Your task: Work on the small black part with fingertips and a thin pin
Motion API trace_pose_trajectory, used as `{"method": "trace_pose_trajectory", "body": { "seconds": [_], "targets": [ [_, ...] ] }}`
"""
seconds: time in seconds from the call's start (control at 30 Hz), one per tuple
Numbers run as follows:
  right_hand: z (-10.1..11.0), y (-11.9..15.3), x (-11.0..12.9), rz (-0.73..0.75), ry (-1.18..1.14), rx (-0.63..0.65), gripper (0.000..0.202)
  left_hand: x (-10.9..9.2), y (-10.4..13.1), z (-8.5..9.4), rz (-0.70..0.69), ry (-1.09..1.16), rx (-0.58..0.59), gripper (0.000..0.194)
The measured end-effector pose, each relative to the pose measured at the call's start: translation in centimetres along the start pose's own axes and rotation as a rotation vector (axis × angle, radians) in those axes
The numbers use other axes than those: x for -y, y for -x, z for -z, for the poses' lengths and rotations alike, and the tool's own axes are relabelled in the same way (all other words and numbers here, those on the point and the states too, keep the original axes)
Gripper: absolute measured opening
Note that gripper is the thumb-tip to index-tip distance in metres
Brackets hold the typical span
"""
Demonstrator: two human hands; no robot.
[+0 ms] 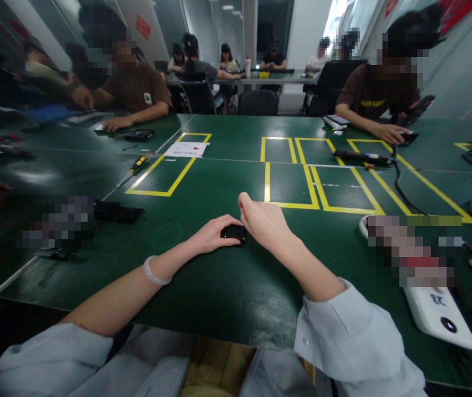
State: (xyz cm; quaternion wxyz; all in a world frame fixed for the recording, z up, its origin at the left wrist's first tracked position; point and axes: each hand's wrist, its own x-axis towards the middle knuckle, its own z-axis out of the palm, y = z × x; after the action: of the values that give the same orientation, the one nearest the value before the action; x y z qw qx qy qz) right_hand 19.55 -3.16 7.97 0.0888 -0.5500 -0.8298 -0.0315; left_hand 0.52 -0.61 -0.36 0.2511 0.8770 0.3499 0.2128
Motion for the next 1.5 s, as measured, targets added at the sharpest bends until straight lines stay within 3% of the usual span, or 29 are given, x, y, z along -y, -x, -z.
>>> {"method": "trace_pose_trajectory", "body": {
  "seconds": [1.5],
  "targets": [
    [0.06, -0.05, 0.01, -0.018, -0.010, 0.017, 0.024, 0.20, 0.06, -0.05, 0.004, -0.007, 0.001, 0.039]
  ]
}}
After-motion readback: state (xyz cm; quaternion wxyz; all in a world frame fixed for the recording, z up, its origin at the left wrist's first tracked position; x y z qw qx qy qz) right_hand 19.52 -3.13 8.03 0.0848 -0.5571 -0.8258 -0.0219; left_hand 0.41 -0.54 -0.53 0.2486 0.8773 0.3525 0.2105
